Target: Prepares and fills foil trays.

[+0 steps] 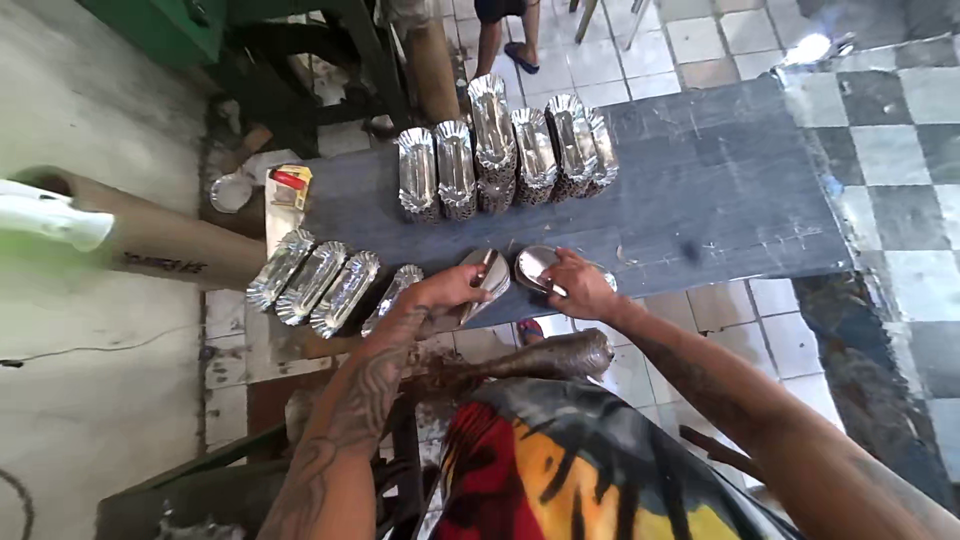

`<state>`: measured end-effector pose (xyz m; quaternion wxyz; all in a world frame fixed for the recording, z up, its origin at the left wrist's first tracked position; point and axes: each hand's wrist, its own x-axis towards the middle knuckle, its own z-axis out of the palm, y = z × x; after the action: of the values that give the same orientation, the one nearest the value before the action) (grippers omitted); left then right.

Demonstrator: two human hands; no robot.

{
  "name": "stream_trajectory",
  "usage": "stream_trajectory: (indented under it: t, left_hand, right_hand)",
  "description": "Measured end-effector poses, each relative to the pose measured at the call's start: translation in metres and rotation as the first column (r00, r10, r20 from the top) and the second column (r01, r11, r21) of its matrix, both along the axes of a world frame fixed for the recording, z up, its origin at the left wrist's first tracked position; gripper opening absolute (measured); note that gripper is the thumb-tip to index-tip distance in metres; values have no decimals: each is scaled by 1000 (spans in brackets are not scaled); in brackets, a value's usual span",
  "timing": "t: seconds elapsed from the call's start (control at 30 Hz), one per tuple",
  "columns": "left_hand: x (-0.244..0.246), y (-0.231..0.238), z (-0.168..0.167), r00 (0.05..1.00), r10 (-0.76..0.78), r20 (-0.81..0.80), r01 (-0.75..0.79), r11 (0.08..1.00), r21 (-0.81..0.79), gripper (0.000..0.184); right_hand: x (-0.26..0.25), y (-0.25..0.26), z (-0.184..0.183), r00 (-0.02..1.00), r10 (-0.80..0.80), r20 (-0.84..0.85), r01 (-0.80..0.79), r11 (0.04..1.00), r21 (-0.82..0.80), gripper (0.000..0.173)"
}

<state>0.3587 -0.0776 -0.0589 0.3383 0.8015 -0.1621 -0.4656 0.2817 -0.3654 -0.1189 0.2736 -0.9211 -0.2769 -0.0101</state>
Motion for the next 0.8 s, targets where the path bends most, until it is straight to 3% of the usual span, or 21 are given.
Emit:
stream_trajectory:
  t: [0.07, 0.1, 0.13, 0.17, 0.2, 0.23, 0.27, 0.3, 0.33, 0.4, 0.47, 0.5, 0.57, 0.6, 0.63, 0.67, 0.7, 0.73, 0.77, 0.8]
  left_hand:
    - [-15, 0, -4, 974, 1, 228, -6, 1000, 24, 60]
    - [-29, 2, 5, 936, 13, 351, -21, 1000, 19, 53]
    - [-49, 7, 23, 901, 86, 426, -75, 996, -43, 45]
    - [-74, 15, 43, 869, 253, 425, -188, 964, -188, 38]
    - [-98, 21, 55, 830, 464, 310, -347, 864, -366, 32]
    - [-117, 24, 60, 762, 641, 94, -519, 691, -504, 27]
    - [-132, 24, 59, 663, 731, -163, -683, 501, -531, 25]
    - [-144, 23, 53, 547, 755, -361, -800, 344, -492, 25]
    - [-154, 22, 44, 442, 758, -480, -869, 231, -437, 25]
    - [-172, 23, 33, 297, 733, -612, -928, 71, -365, 21]
    - [-189, 23, 31, 260, 655, -709, -903, -96, -420, 17]
    - [-195, 17, 25, 287, 599, -747, -849, -202, -488, 17]
    - [-201, -2, 2, 440, 439, -783, -716, -355, -601, 15]
    - [-201, -9, -10, 443, 446, -777, -706, -361, -609, 14]
    - [-201, -13, -22, 385, 528, -757, -749, -301, -590, 13]
    - [-201, -14, -39, 343, 671, -657, -824, -121, -553, 16]
    - [-201, -15, -62, 419, 736, -532, -863, 141, -486, 22]
    - [-195, -21, -84, 560, 719, -412, -822, 420, -384, 26]
    - [-186, -31, -111, 711, 634, -305, -703, 656, -275, 28]
    - [-177, -43, -141, 829, 517, -212, -553, 813, -181, 30]
  right_hand:
    - [-9, 9, 26, 998, -62, 17, 64, 992, -107, 29]
    - [-13, 17, 44, 995, -91, 28, 93, 990, -104, 27]
    - [-20, 26, 61, 993, -120, 20, 120, 992, -27, 25]
    - [-28, 37, 76, 988, -148, -49, 154, 979, 132, 28]
    - [-39, 50, 90, 963, -159, -217, 228, 912, 341, 30]
    - [-51, 66, 100, 887, -116, -446, 367, 764, 531, 31]
    - [-60, 85, 105, 775, -10, -632, 530, 554, 642, 30]
    - [-67, 104, 106, 667, 104, -738, 650, 402, 644, 30]
    - [-72, 120, 104, 589, 190, -785, 711, 340, 615, 30]
    - [-79, 131, 101, 494, 324, -807, 702, 399, 590, 28]
    - [-77, 120, 105, 404, 502, -764, 612, 473, 634, 28]
    - [-77, 116, 105, 380, 580, -721, 588, 450, 672, 26]
    - [-76, 117, 102, 344, 670, -658, 599, 383, 703, 23]
    - [-75, 114, 94, 339, 670, -661, 604, 383, 699, 22]
    - [-74, 105, 81, 363, 625, -691, 579, 430, 693, 21]
    - [-76, 89, 63, 428, 528, -734, 498, 540, 679, 19]
    - [-82, 66, 43, 521, 413, -747, 345, 698, 627, 20]
    - [-92, 40, 24, 616, 320, -720, 145, 853, 502, 27]
    - [-104, 15, 10, 680, 287, -675, -51, 937, 347, 33]
    - [-118, -6, -1, 685, 272, -676, -214, 962, 171, 36]
